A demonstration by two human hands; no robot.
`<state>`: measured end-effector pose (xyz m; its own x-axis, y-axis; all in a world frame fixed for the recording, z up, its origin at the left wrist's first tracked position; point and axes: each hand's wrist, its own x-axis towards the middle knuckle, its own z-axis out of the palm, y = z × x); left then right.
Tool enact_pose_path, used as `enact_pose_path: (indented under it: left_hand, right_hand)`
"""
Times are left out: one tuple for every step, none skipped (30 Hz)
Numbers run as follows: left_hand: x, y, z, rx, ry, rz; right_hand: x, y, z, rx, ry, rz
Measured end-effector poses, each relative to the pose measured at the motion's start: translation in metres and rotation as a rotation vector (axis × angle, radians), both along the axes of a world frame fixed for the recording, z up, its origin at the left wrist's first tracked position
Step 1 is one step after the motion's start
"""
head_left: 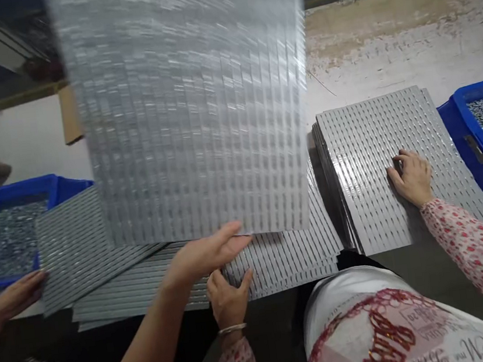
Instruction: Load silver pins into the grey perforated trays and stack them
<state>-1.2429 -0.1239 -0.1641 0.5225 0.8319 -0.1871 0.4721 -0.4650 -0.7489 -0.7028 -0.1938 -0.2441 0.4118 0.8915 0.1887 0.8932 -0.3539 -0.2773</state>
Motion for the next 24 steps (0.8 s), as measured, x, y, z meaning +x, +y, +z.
enact_pose_path:
  left_hand:
    - [0.008, 0.006, 0.002, -0.078, -0.104, 0.017]
    - [0.018, 0.011, 0.003, -0.202, -0.281, 0.086]
    - [0.031, 0.014, 0.004, -0.342, -0.49, 0.188]
    - [0.044, 0.015, 0.003, -0.476, -0.707, 0.313]
    - [0.059, 0.015, 0.002, -0.604, -0.93, 0.448]
    - [0.074, 0.014, 0.001, -0.71, -1.125, 0.567]
    - [0.089, 0.012, -0.001, -0.78, -1.257, 0.645]
    - [0.102, 0.011, -0.003, -0.825, -1.336, 0.687]
    - [0.115, 0.01, -0.005, -0.849, -1.37, 0.694]
    - [0.126, 0.009, -0.006, -0.864, -1.38, 0.685]
    - [0.136, 0.008, -0.008, -0.884, -1.391, 0.681]
    - [0.145, 0.008, -0.01, -0.917, -1.422, 0.7]
    - [0.154, 0.007, -0.011, -0.962, -1.465, 0.735]
    - [0.162, 0.006, -0.013, -1.018, -1.512, 0.781]
    - [0.169, 0.005, -0.015, -1.076, -1.555, 0.829]
    - [0.175, 0.004, -0.016, -1.127, -1.585, 0.869]
    - [0.178, 0.004, -0.018, -1.164, -1.595, 0.893]
    - [0.18, 0.004, -0.019, -1.185, -1.595, 0.908]
    - [0.178, 0.004, -0.019, -1.19, -1.589, 0.919]
    - [0.172, 0.005, -0.018, -1.182, -1.581, 0.927]
    - [0.164, 0.006, -0.016, -1.165, -1.573, 0.937]
    - [0.153, 0.007, -0.014, -1.142, -1.568, 0.951]
    - [0.14, 0.008, -0.01, -1.115, -1.563, 0.966]
    - [0.127, 0.008, -0.007, -1.085, -1.555, 0.982]
  right_hand:
    - [0.002, 0.0, -0.003, 0.016, 0.006, 0.004]
    - [0.003, 0.0, -0.005, 0.03, 0.011, 0.004]
    - [0.004, 0.0, -0.007, 0.041, 0.013, 0.004]
    - [0.005, 0.0, -0.008, 0.047, 0.015, 0.003]
    - [0.006, 0.0, -0.009, 0.052, 0.017, 0.002]
    - [0.006, 0.0, -0.01, 0.057, 0.021, -0.003]
    - [0.006, -0.001, -0.01, 0.062, 0.026, -0.006]
    - [0.006, -0.001, -0.01, 0.067, 0.032, -0.008]
    - [0.007, -0.001, -0.01, 0.071, 0.038, -0.008]
    - [0.007, -0.001, -0.011, 0.075, 0.041, -0.009]
    - [0.007, -0.001, -0.011, 0.079, 0.042, -0.008]
    - [0.008, -0.001, -0.012, 0.082, 0.04, -0.009]
    - [0.008, -0.002, -0.013, 0.084, 0.037, -0.009]
    - [0.009, -0.002, -0.013, 0.084, 0.035, -0.012]
    - [0.009, -0.002, -0.013, 0.085, 0.036, -0.014]
    - [0.009, -0.002, -0.014, 0.085, 0.038, -0.015]
    - [0.009, -0.002, -0.013, 0.086, 0.041, -0.015]
    - [0.008, -0.002, -0.012, 0.087, 0.04, -0.016]
    - [0.007, -0.002, -0.01, 0.085, 0.036, -0.017]
    - [0.006, -0.002, -0.008, 0.074, 0.028, -0.015]
    - [0.004, -0.002, -0.006, 0.056, 0.016, -0.014]
    - [0.003, -0.003, -0.004, 0.033, 0.002, -0.015]
    - [0.002, -0.004, -0.002, 0.009, -0.012, -0.015]
    - [0.001, -0.004, 0.0, -0.008, -0.026, -0.021]
